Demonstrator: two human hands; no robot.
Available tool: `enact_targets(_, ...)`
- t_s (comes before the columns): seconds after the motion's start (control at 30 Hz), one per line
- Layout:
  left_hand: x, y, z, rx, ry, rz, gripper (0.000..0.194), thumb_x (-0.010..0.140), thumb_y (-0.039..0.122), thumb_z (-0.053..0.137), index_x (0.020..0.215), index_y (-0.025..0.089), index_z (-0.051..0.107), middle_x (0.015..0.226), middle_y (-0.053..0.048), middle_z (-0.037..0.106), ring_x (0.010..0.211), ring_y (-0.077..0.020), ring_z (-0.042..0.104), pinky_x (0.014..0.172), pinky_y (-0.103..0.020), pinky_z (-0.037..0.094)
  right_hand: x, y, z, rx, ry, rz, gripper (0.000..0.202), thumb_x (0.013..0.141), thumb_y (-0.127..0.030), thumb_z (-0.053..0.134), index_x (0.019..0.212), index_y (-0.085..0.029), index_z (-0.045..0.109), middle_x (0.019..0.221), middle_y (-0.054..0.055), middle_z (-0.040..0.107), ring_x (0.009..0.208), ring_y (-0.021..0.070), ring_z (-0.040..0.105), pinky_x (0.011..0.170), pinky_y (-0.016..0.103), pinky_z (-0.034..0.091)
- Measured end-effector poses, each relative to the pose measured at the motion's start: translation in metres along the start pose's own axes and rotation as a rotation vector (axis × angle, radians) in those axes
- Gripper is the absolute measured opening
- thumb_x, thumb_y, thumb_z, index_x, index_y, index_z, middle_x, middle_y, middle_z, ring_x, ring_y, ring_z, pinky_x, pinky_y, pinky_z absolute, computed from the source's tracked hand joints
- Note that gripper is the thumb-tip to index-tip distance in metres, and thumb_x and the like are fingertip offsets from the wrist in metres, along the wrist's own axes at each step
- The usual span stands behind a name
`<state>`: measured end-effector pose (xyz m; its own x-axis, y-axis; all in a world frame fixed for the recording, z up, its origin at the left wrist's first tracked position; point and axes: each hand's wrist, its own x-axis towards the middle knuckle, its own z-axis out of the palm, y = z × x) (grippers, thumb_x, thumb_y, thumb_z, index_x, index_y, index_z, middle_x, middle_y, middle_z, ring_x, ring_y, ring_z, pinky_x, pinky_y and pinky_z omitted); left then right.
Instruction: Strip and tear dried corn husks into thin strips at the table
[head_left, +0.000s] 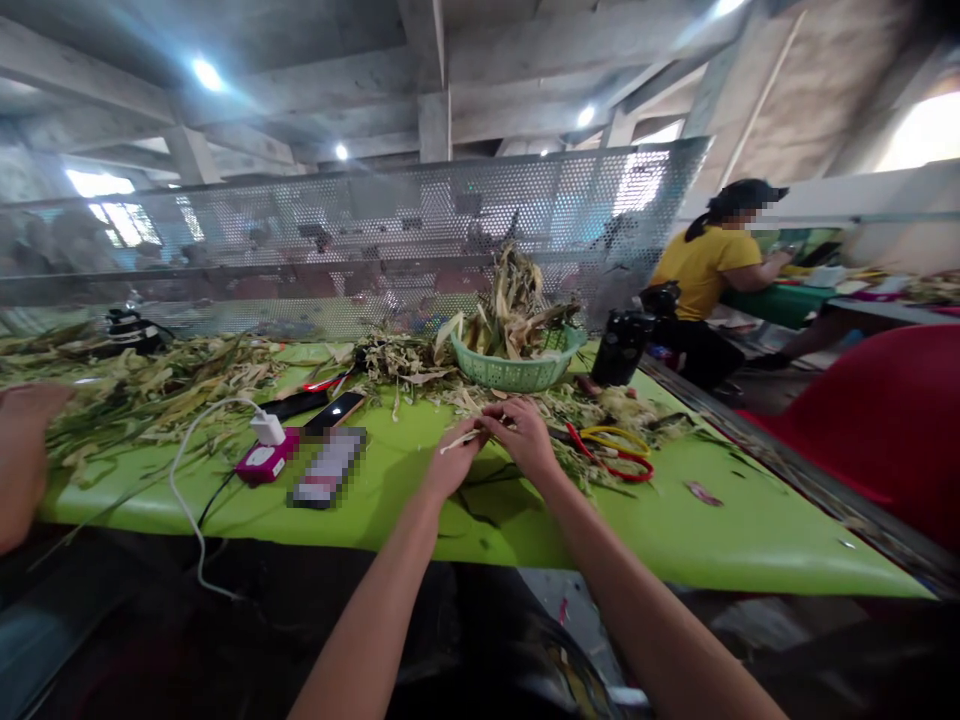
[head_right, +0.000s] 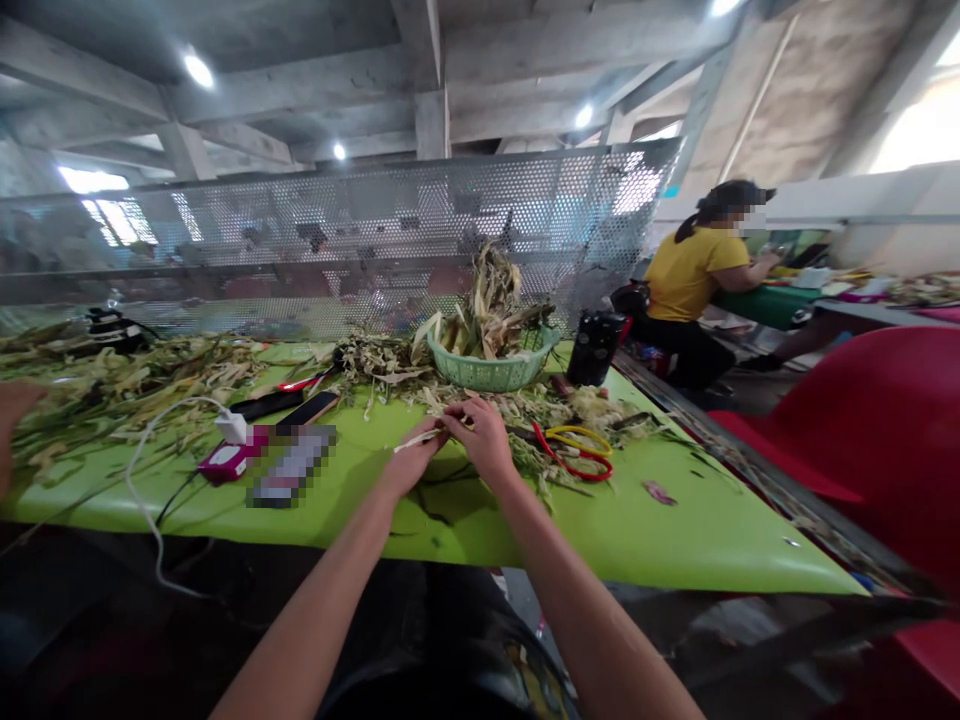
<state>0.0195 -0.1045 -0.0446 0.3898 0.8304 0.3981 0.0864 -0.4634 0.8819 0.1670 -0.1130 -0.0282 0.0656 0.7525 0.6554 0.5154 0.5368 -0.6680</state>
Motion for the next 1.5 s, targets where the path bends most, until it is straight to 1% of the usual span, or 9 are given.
enact_targets(0.33, 0.0, -0.001, 0.006, -0.067, -0.082, -0.057, 0.018, 0.079, 0.028, 0.054, 0.086, 0.021, 0.069, 0.083, -0.004, 0.067, 0.083, -0.0191, 0.055, 0.075, -0.03, 0.045, -0.002, 0.001, 0.006, 0.025, 0.042, 0.053, 0.015, 0.075, -0.033, 0.063, 0.068, -0.02, 0.062, 0.069, 0.003, 0.058, 0.067, 0.0186, 0.053, 0.063, 0.031, 0.043)
enact_targets(0.47, -0.003, -0.002, 0.002, -0.149, 0.02, -0.098, 0.015, 0.08, 0.035, 0.057, 0.081, 0.022, 0.065, 0.071, 0.0, 0.061, 0.067, -0.014, 0.05, 0.062, -0.025, 0.04, -0.001, -0.006, 0.004, 0.008, 0.098, 0.035, 0.013, 0.079, -0.033, 0.06, 0.077, -0.021, 0.065, 0.081, 0.006, 0.061, 0.081, 0.0213, 0.054, 0.074, 0.033, 0.043)
enact_targets(0.57, -0.003, -0.004, -0.001, -0.352, 0.115, -0.19, 0.024, 0.078, 0.043, 0.059, 0.088, 0.021, 0.061, 0.07, 0.001, 0.059, 0.056, -0.0092, 0.043, 0.052, -0.021, 0.033, 0.0, -0.007, 0.001, 0.011, 0.142, 0.057, 0.017, 0.081, -0.035, 0.058, 0.086, -0.02, 0.065, 0.09, 0.007, 0.062, 0.089, 0.0223, 0.053, 0.081, 0.034, 0.041)
enact_targets(0.7, 0.0, -0.006, -0.002, -0.625, 0.167, -0.246, 0.035, 0.072, 0.042, 0.068, 0.095, 0.018, 0.059, 0.075, 0.0, 0.061, 0.055, -0.0066, 0.043, 0.052, -0.02, 0.033, -0.002, -0.002, 0.002, 0.068, 0.006, 0.118, 0.023, 0.083, -0.041, 0.055, 0.081, -0.019, 0.064, 0.077, 0.003, 0.063, 0.074, 0.019, 0.055, 0.071, 0.03, 0.041)
enact_targets(0.8, 0.001, -0.008, -0.003, -0.709, 0.224, -0.286, 0.039, 0.066, 0.037, 0.074, 0.096, 0.017, 0.06, 0.078, 0.0, 0.061, 0.058, -0.006, 0.046, 0.054, -0.019, 0.036, -0.004, 0.001, 0.006, 0.094, -0.088, 0.133, 0.026, 0.083, -0.043, 0.053, 0.076, -0.019, 0.063, 0.069, 0.001, 0.063, 0.065, 0.017, 0.055, 0.063, 0.028, 0.041)
enact_targets(1.1, 0.006, -0.013, 0.002, -0.583, 0.373, -0.266, 0.032, 0.068, 0.042, 0.07, 0.077, 0.014, 0.059, 0.065, 0.003, 0.052, 0.053, -0.0054, 0.038, 0.051, -0.021, 0.03, -0.004, 0.009, 0.015, 0.028, -0.075, 0.134, 0.025, 0.08, -0.041, 0.058, 0.065, -0.021, 0.056, 0.06, -0.001, 0.054, 0.059, 0.0154, 0.046, 0.057, 0.026, 0.034)
enact_targets(1.23, 0.005, -0.009, 0.003, -0.516, 0.353, -0.272, 0.032, 0.068, 0.042, 0.069, 0.083, 0.015, 0.06, 0.065, 0.003, 0.052, 0.053, -0.0067, 0.038, 0.051, -0.022, 0.029, -0.004, 0.007, 0.01, 0.013, -0.068, 0.117, 0.022, 0.078, -0.04, 0.06, 0.066, -0.021, 0.06, 0.061, 0.0, 0.057, 0.061, 0.017, 0.048, 0.06, 0.028, 0.037)
enact_targets(1.4, 0.0, 0.001, 0.001, -0.366, 0.282, -0.201, 0.029, 0.072, 0.042, 0.066, 0.088, 0.018, 0.062, 0.071, 0.001, 0.058, 0.059, -0.0092, 0.043, 0.054, -0.022, 0.034, -0.003, 0.003, 0.005, 0.033, -0.026, 0.109, 0.019, 0.076, -0.04, 0.063, 0.079, -0.022, 0.067, 0.08, 0.005, 0.066, 0.079, 0.0221, 0.055, 0.076, 0.034, 0.041)
enact_targets(1.5, -0.001, 0.005, 0.002, -0.341, 0.258, -0.169, 0.029, 0.074, 0.042, 0.065, 0.09, 0.019, 0.06, 0.081, -0.001, 0.06, 0.062, -0.0101, 0.047, 0.057, -0.022, 0.038, -0.003, 0.006, 0.006, 0.091, -0.053, 0.143, 0.023, 0.077, -0.043, 0.062, 0.075, -0.021, 0.068, 0.073, 0.004, 0.065, 0.074, 0.0206, 0.055, 0.071, 0.032, 0.042)
